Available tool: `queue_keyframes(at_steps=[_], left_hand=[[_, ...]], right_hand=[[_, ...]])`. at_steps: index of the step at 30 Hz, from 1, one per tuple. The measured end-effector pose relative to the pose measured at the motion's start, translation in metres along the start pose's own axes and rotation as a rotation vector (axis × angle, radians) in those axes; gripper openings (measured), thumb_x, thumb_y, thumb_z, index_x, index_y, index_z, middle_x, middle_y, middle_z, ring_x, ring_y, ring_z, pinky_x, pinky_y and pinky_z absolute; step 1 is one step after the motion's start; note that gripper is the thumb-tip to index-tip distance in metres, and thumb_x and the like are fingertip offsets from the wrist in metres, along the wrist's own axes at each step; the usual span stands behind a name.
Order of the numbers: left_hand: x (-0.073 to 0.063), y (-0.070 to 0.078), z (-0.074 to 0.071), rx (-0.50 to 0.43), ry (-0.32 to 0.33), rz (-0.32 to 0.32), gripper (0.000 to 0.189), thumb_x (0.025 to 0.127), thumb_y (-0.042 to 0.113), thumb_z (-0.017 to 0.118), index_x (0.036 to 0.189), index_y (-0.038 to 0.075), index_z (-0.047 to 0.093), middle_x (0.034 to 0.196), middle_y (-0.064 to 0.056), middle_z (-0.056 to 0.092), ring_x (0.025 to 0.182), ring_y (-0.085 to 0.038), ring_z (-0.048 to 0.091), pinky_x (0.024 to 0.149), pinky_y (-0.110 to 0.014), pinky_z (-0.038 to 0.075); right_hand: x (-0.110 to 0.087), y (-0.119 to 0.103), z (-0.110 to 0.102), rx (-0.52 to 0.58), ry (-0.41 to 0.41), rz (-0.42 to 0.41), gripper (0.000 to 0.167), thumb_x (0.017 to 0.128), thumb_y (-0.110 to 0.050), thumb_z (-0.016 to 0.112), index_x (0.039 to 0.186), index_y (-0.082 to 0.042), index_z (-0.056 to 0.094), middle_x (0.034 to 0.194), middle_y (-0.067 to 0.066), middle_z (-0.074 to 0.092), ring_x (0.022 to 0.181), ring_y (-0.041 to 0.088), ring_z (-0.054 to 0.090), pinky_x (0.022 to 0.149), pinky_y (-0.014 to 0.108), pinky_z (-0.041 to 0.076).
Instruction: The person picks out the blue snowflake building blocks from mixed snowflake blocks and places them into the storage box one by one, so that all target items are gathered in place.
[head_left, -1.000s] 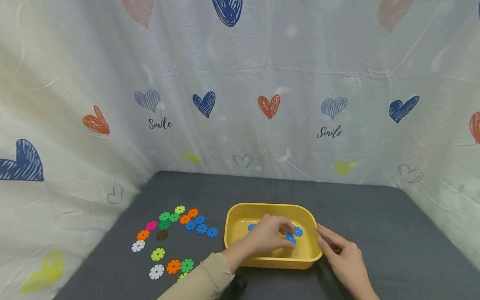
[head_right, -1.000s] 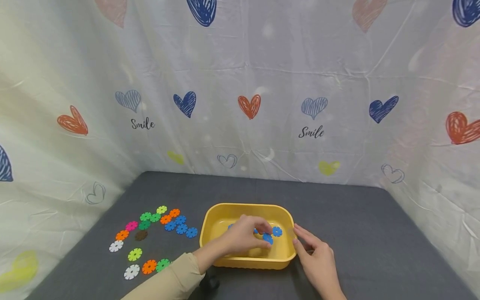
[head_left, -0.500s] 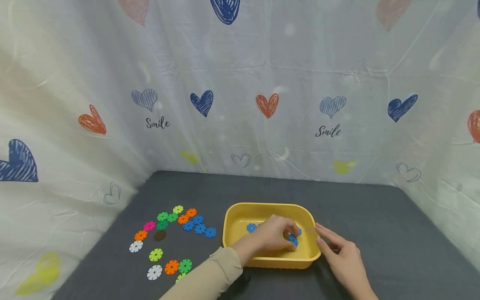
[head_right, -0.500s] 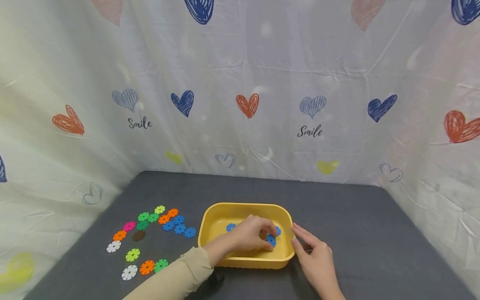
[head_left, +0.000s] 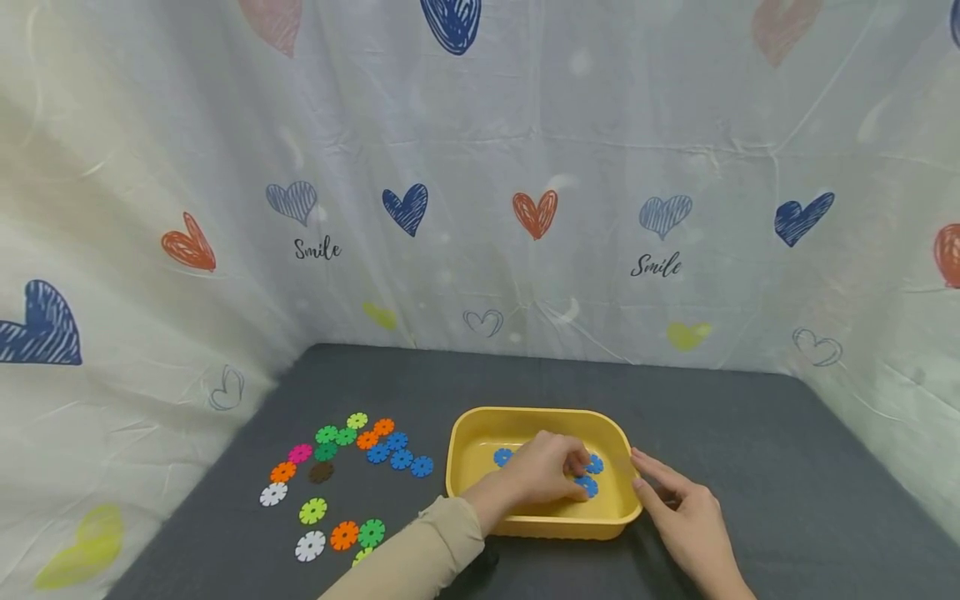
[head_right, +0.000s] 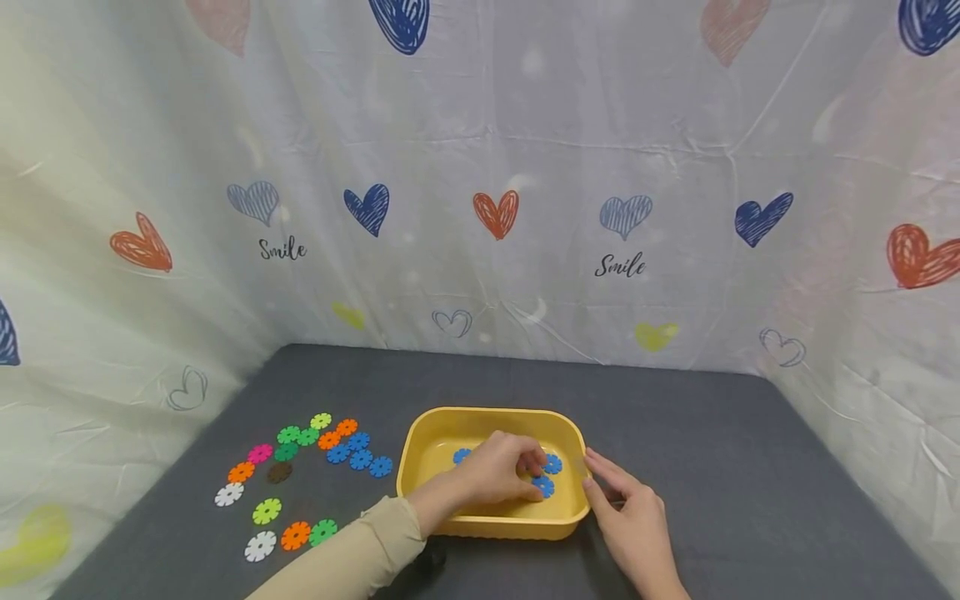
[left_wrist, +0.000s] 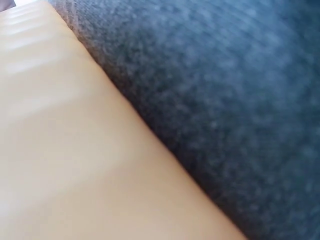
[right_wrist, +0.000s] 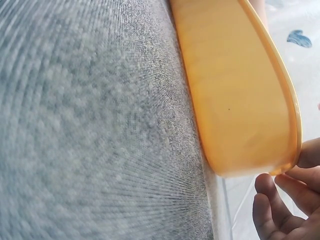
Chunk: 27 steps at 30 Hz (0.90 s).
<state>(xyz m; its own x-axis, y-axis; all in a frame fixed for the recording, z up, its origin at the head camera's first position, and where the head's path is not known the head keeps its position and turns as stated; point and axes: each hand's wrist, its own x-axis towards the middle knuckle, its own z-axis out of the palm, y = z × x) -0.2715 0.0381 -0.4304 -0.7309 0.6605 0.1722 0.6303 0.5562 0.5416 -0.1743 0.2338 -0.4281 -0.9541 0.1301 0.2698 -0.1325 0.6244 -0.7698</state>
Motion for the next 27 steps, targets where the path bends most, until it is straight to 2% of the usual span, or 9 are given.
queue_keyframes(at_steps=[13, 22, 27], left_hand=[[0.0044, 0.0041, 0.0012, -0.018, -0.003, -0.035, 0.028, 0.076, 0.015, 0.087, 0.099, 0.013, 0.073, 0.082, 0.016, 0.069, 0.077, 0.005, 0.058, 0.071, -0.013, 0.046], [0.0039, 0.0035, 0.0014, -0.064, -0.003, 0.004, 0.027, 0.076, 0.012, 0.086, 0.1, 0.011, 0.072, 0.085, 0.015, 0.07, 0.078, 0.005, 0.059, 0.071, -0.012, 0.046], [0.0036, 0.002, 0.0016, -0.078, -0.007, 0.005, 0.027, 0.077, 0.013, 0.086, 0.1, 0.011, 0.072, 0.085, 0.015, 0.07, 0.078, 0.005, 0.058, 0.071, -0.012, 0.046]], right_hand=[[-0.0001, -0.0015, 0.0004, 0.001, 0.007, -0.011, 0.035, 0.097, -0.026, 0.066, 0.129, -0.012, 0.067, 0.132, 0.001, 0.06, 0.085, 0.008, 0.064, 0.068, 0.025, 0.052], [-0.0006, -0.0003, 0.0003, 0.008, 0.001, -0.003, 0.036, 0.097, -0.027, 0.066, 0.13, -0.013, 0.067, 0.133, 0.001, 0.06, 0.085, 0.008, 0.063, 0.067, 0.025, 0.051], [-0.0005, -0.001, 0.0006, 0.003, 0.002, -0.003, 0.036, 0.097, -0.026, 0.066, 0.13, -0.012, 0.067, 0.133, 0.001, 0.06, 0.085, 0.009, 0.062, 0.067, 0.025, 0.051]])
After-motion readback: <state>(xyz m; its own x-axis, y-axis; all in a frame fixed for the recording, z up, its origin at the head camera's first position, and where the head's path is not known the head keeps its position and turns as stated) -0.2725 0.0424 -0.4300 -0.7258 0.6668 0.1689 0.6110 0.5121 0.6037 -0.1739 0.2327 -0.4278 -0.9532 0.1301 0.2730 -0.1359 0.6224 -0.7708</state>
